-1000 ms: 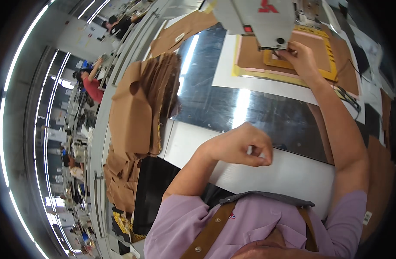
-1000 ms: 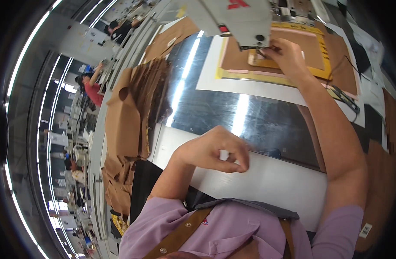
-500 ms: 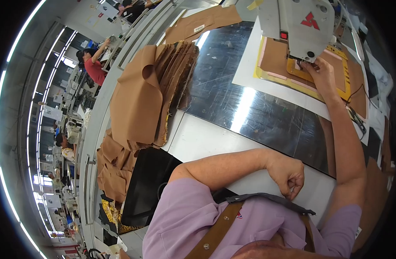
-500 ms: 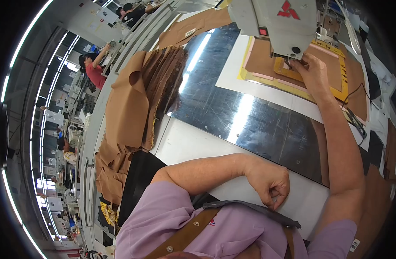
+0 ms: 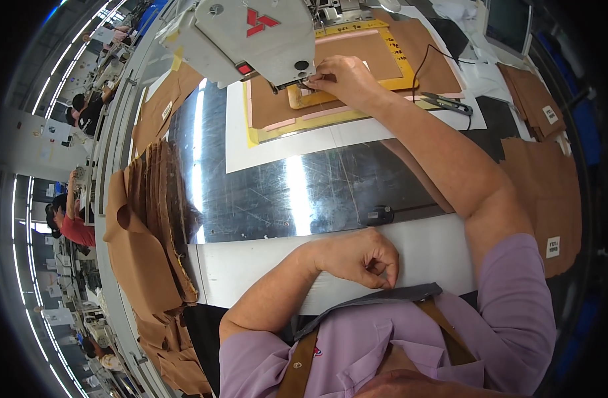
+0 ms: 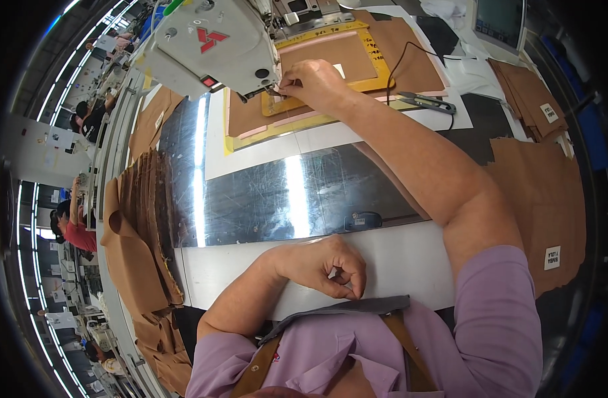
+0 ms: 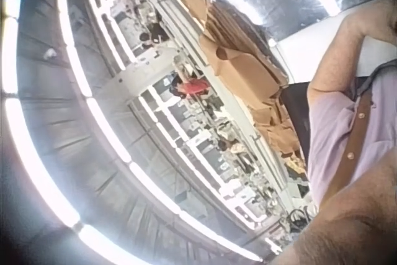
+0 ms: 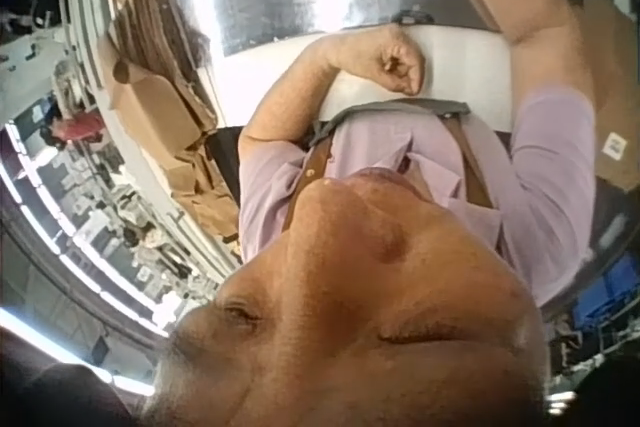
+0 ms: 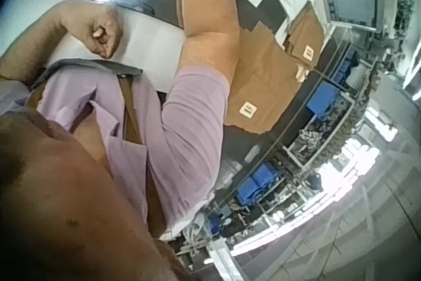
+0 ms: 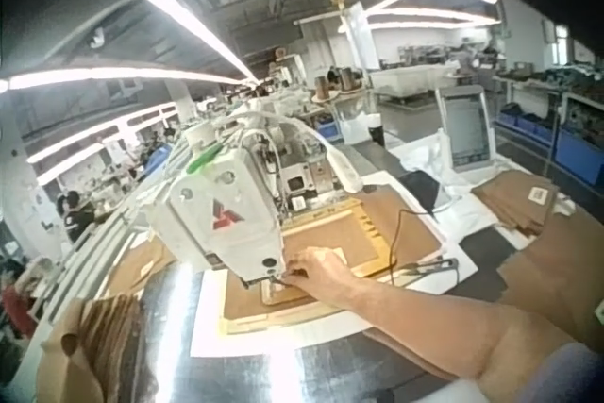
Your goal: Operating an automated embroidery machine to sew labels onto leather pieces for bags.
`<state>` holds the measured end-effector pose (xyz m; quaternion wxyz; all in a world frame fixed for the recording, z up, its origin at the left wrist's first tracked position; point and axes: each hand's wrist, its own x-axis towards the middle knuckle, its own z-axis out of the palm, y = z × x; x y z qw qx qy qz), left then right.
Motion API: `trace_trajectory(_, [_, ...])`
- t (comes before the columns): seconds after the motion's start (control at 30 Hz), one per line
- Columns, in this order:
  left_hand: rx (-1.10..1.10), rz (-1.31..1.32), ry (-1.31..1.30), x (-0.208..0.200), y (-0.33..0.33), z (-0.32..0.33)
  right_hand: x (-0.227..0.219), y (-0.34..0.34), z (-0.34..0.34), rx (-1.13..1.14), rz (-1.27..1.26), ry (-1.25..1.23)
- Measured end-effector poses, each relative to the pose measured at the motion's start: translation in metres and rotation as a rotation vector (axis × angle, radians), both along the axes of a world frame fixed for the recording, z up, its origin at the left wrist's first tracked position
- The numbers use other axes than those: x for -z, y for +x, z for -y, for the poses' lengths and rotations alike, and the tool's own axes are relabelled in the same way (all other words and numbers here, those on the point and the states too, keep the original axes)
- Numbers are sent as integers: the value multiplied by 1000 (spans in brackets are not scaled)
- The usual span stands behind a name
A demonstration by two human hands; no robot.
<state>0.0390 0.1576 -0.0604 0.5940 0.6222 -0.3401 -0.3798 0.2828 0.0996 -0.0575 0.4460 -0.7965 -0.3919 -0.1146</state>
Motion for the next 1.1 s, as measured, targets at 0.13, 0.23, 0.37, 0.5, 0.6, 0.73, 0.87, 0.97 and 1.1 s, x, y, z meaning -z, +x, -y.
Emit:
trace_trajectory(0.13, [7, 12, -15, 0, 0, 0, -9, -2, 2, -60, -221, 8])
trace_trajectory(0.23, [9, -11, -1, 0, 1, -1, -8, -1, 0, -81, -265, 34])
trace_trajectory(0.37, [12, -29, -14, -1, 2, 0, 0, 6, 1, -106, -234, 42])
trace_trajectory(0.5, [-2, -12, -26, 1, 2, -1, -1, 4, 0, -94, -185, 15])
trace_trajectory(0.6, [15, -6, -21, -2, 4, -1, 4, 8, -1, -105, -129, 43])
trace_trajectory(0.73, [10, -16, -7, -2, 3, 0, 3, 8, 0, -117, -133, -9])
trace_trajectory(0.87, [10, -17, -12, -1, 4, 0, 3, 9, 1, -115, -133, -85])
trace_trajectory(0.97, [10, -25, -9, -1, 4, 0, 2, 8, 1, -97, -176, -95])
trace_trajectory(1.1, [10, -18, 2, -3, 4, 0, 1, 9, 4, -88, -125, -163])
